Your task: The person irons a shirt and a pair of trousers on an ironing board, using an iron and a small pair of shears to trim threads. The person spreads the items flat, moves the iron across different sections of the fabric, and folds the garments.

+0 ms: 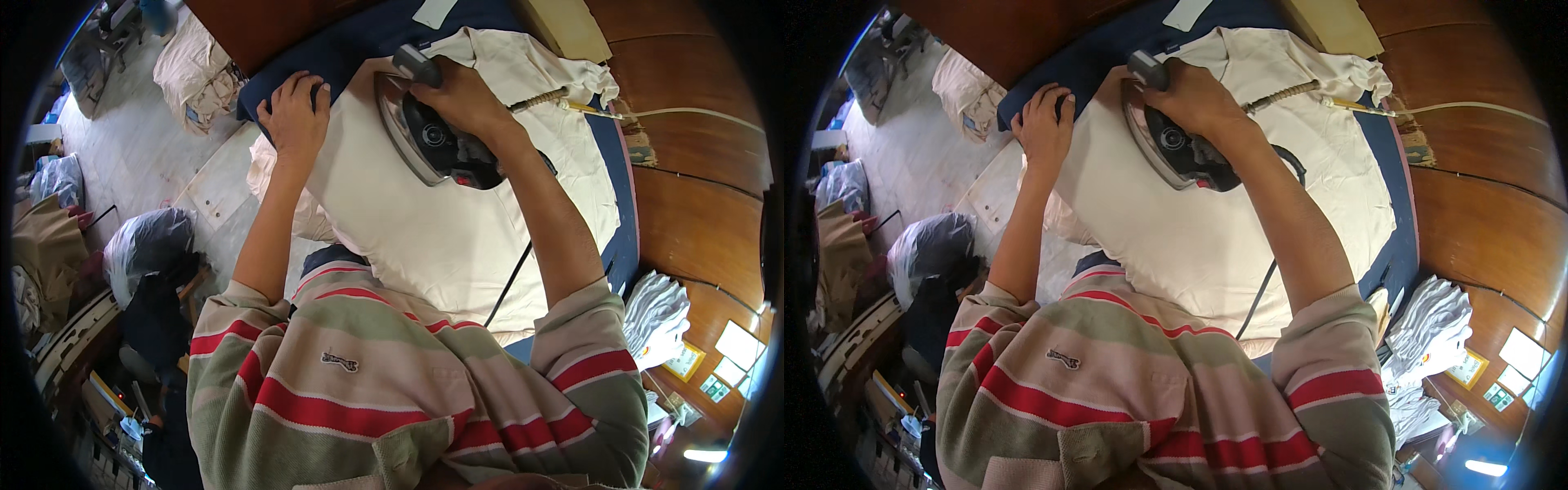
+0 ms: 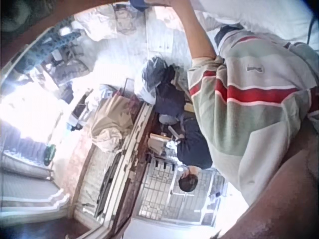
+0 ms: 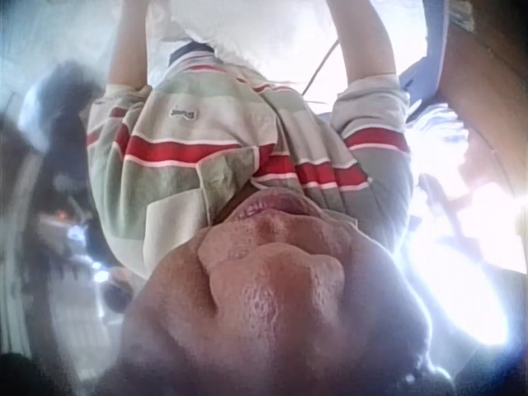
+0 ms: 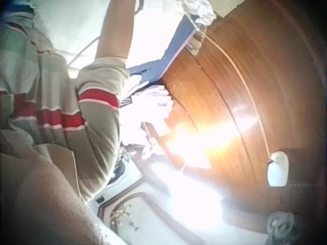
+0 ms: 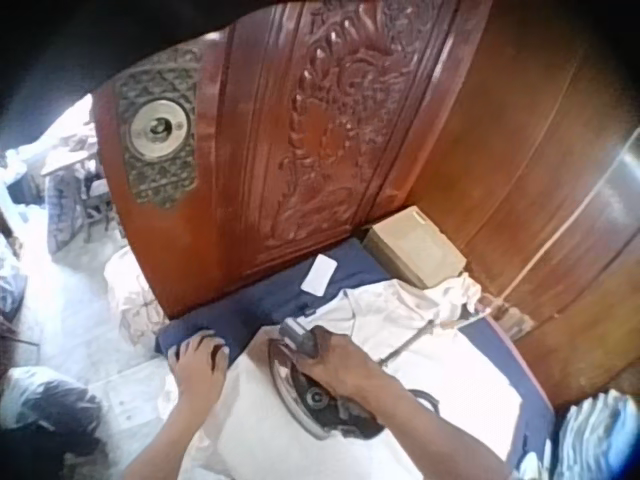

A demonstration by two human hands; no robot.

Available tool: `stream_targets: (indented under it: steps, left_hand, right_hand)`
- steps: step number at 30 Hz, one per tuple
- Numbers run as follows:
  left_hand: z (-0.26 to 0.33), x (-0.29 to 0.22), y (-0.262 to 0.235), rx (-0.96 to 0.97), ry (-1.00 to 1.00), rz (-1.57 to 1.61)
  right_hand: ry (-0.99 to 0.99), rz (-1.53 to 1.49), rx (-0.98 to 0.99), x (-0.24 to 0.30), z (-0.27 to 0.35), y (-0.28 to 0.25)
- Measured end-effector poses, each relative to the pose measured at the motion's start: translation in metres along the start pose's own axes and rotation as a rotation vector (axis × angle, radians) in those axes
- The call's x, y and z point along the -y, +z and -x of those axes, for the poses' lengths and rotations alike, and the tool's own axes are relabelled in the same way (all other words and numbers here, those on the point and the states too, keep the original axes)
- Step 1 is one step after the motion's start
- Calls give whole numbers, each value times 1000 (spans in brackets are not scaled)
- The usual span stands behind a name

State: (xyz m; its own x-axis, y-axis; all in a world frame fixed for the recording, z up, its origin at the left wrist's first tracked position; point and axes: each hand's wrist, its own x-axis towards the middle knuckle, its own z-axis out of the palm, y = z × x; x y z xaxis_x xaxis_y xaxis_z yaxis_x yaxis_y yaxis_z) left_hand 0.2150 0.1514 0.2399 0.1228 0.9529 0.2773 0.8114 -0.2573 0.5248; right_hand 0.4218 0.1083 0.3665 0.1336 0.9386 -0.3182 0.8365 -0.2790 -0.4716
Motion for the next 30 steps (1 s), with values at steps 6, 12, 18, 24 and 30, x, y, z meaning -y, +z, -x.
stream_targets:
  steps: [6, 12, 18, 24, 30]
  left_hand:
    - [-18, -11, 13, 41, 12, -4]
    - [-59, -25, 38, 192, 218, -62]
    - [-76, -23, 48, 299, 232, -23]
    - [-68, -6, 33, 135, 188, 129]
    - [40, 14, -23, -48, -16, 4]
  right_hand:
    - [-65, 48, -17, -1, -9, -1]
    - [-2, 23, 4, -3, 3, -2]
    - [-59, 39, -3, -3, -1, -3]
    - [-111, 38, -50, 3, -16, 4]
    - [-126, 56, -36, 10, -24, 0]
